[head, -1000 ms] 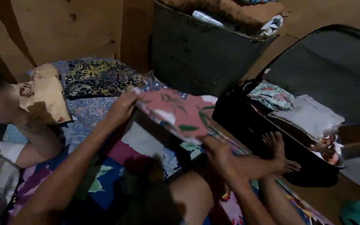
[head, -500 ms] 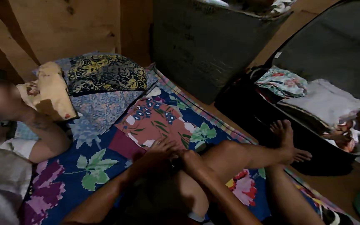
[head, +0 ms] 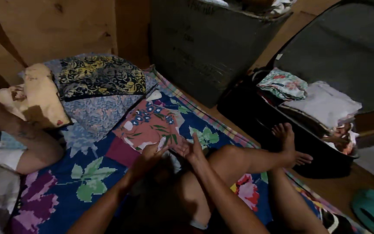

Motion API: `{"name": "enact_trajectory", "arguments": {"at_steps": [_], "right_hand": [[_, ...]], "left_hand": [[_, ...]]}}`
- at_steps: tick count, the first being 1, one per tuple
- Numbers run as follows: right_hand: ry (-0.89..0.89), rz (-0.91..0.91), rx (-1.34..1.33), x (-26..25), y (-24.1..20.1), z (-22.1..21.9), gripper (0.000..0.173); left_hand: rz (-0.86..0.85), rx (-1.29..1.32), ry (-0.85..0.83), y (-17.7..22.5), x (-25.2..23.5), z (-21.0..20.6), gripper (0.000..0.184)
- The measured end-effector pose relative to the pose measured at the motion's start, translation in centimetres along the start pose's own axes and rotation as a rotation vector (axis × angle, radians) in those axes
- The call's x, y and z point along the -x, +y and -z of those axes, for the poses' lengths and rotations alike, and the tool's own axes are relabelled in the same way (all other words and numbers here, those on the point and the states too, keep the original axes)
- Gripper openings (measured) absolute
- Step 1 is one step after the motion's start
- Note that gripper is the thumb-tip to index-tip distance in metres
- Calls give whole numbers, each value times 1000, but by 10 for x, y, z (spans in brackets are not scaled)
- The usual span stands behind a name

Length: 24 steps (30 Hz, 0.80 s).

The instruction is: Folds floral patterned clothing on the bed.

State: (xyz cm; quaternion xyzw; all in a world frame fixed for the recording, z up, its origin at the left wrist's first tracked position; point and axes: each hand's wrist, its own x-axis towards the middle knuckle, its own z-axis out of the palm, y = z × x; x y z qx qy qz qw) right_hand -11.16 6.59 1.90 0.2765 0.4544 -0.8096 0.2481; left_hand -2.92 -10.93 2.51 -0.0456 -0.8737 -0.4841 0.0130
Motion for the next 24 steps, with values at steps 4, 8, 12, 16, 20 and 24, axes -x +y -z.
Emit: {"name": "enact_trajectory", "arguments": {"at_steps": [4, 8, 12, 16, 20, 24], "right_hand": [[64, 54, -98, -31, -26, -17, 39], [67, 40, -85, -40, -36, -15, 12], [76, 115, -27, -45, -46, 4, 8], [82, 158, -52, -45, -63, 13, 20], [-25, 92, 29, -48, -53, 11, 19], [15, 232, 133, -45, -72, 10, 21]], "left_hand": [[-85, -9, 61, 1, 9, 4, 36], [-137, -16, 121, 0, 10, 0, 32], [-232, -77, 93, -1, 14, -7, 30], [-328, -18, 65, -8, 10, -22, 31], [-192, -42, -96, 6, 8, -26, 34], [-268, -1, -41, 2, 13, -29, 37]]}}
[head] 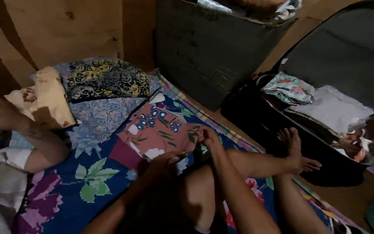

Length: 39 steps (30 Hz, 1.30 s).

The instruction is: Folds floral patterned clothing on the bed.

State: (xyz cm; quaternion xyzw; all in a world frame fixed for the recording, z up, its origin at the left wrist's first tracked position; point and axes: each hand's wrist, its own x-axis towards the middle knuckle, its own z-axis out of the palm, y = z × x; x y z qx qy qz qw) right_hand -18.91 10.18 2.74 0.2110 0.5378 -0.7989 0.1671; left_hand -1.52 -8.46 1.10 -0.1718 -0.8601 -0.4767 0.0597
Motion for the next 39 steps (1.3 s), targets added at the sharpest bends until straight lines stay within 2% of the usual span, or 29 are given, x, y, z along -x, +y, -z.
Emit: {"name": "enact_trajectory", "arguments": {"at_steps": [3, 6, 10, 12, 14, 17, 19, 22, 25, 28, 31, 34, 37, 39], "right_hand": [[82, 136, 94, 13, -26, -1, 23], [213, 242, 122, 21, -34, 3, 17], [310, 130, 75, 12, -17, 25, 19], [380, 82, 116, 9, -7, 27, 13], [399, 67, 165, 9, -5, 19, 8], [294, 100, 168, 6, -10, -8, 6], [146, 162, 124, 4, -15, -34, 10], [-99, 214, 177, -2, -19, -61, 30], [-43, 140, 317, -10, 1, -65, 40], [94, -23, 315, -24, 47, -41, 33], [170, -183, 273, -29, 81, -20, 20], [33, -213, 264, -34, 86, -25, 34], [-35, -180, 325, -36, 86, -30, 37], [-24, -191, 316, -38, 89, -32, 38]], "left_hand": [[-64, 65, 81, 8, -2, -4, 35], [-31, 98, 68, 24, 0, -19, 32], [-70, 144, -14, 6, 5, -49, 37], [92, 189, -37, 4, 8, -52, 37], [260, 266, 56, 2, 12, -52, 38], [314, 446, 327, -9, 15, -44, 35], [447, 541, 464, -4, 11, -21, 33], [626, 612, 680, -31, 9, 1, 40], [758, 697, 840, -78, 7, 8, 37], [792, 723, 876, -109, 10, 7, 39], [806, 661, 851, -111, 9, 7, 42], [774, 610, 870, -114, 10, 10, 41], [752, 622, 897, -114, 16, 7, 51], [789, 568, 852, -110, 22, 2, 51]]}}
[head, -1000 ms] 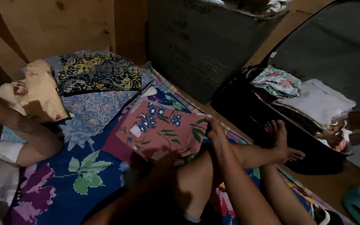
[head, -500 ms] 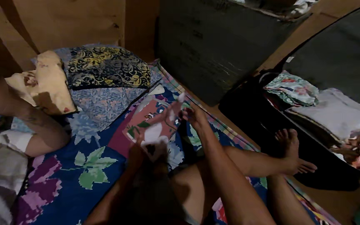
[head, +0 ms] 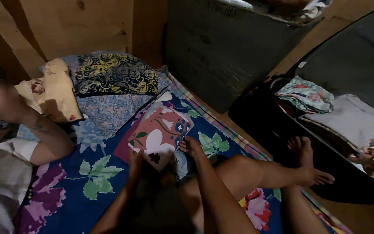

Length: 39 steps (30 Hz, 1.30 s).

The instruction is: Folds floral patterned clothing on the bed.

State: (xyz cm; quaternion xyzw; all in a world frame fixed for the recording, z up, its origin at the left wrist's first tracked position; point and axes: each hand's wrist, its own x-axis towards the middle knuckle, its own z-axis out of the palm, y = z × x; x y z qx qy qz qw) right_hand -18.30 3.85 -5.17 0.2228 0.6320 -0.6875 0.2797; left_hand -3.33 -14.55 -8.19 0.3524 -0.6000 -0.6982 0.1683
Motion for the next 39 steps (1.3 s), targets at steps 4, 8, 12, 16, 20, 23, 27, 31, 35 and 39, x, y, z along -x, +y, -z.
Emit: {"name": "enact_trajectory", "arguments": {"at_steps": [4, 8, 12, 16, 20, 23, 27, 31, 35, 39], "right_hand": [[65, 67, -125, -12, 2, -5, 32], [76, 158, -153, -26, -2, -8, 46], [117, 307, 16, -46, -16, -6, 60], [72, 439, 213, -71, -26, 0, 51], [224, 485, 208, -71, -19, -4, 25], [377, 465, 195, -60, -24, -8, 22], [366, 437, 208, -62, -19, -7, 36], [324, 284, 283, -61, -21, -4, 33], [258, 209, 235, -60, -17, -7, 31], [191, 169, -29, -51, -28, -10, 23]], "left_hand": [[-30, -117, -129, -7, 23, 3, 47], [-72, 19, -77, -8, 17, -3, 44], [-71, 14, -85, -10, 16, -3, 50], [-37, -98, -33, -5, 12, -2, 50], [-32, -97, 15, -1, 3, -2, 51], [-91, -64, 37, -3, -2, -6, 51], [-39, -40, 100, -11, -8, -9, 49], [-14, -74, 155, -18, -3, -4, 47], [51, -107, 154, -7, 17, -9, 60], [236, -69, 64, 0, 19, -8, 52]]}}
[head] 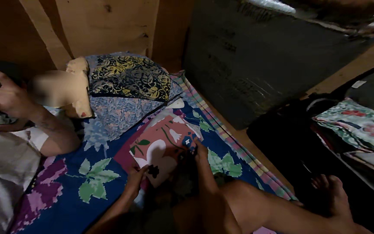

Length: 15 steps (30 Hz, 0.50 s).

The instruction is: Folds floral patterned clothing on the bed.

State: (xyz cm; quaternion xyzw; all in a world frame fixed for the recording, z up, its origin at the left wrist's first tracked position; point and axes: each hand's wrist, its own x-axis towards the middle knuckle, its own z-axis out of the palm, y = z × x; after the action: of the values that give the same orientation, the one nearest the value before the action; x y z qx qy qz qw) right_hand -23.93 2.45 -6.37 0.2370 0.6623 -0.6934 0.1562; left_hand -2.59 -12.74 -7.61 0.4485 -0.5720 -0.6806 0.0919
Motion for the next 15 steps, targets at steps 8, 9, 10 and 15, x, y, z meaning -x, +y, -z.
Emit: {"name": "enact_trajectory", "arguments": {"at_steps": [8, 9, 10, 15], "right_hand": [[-174, 41, -107, 5, -8, 5, 28], [-204, 33, -67, 7, -7, 7, 31], [-242, 34, -41, 10, -7, 10, 32], [-357, 2, -316, 46, -37, 28, 15]], "left_hand": [[97, 348, -117, 4, 4, -5, 15], [92, 389, -160, 1, 2, -3, 18], [64, 419, -202, -1, 0, -1, 20], [-163, 428, -395, 52, 22, 4, 25]]}}
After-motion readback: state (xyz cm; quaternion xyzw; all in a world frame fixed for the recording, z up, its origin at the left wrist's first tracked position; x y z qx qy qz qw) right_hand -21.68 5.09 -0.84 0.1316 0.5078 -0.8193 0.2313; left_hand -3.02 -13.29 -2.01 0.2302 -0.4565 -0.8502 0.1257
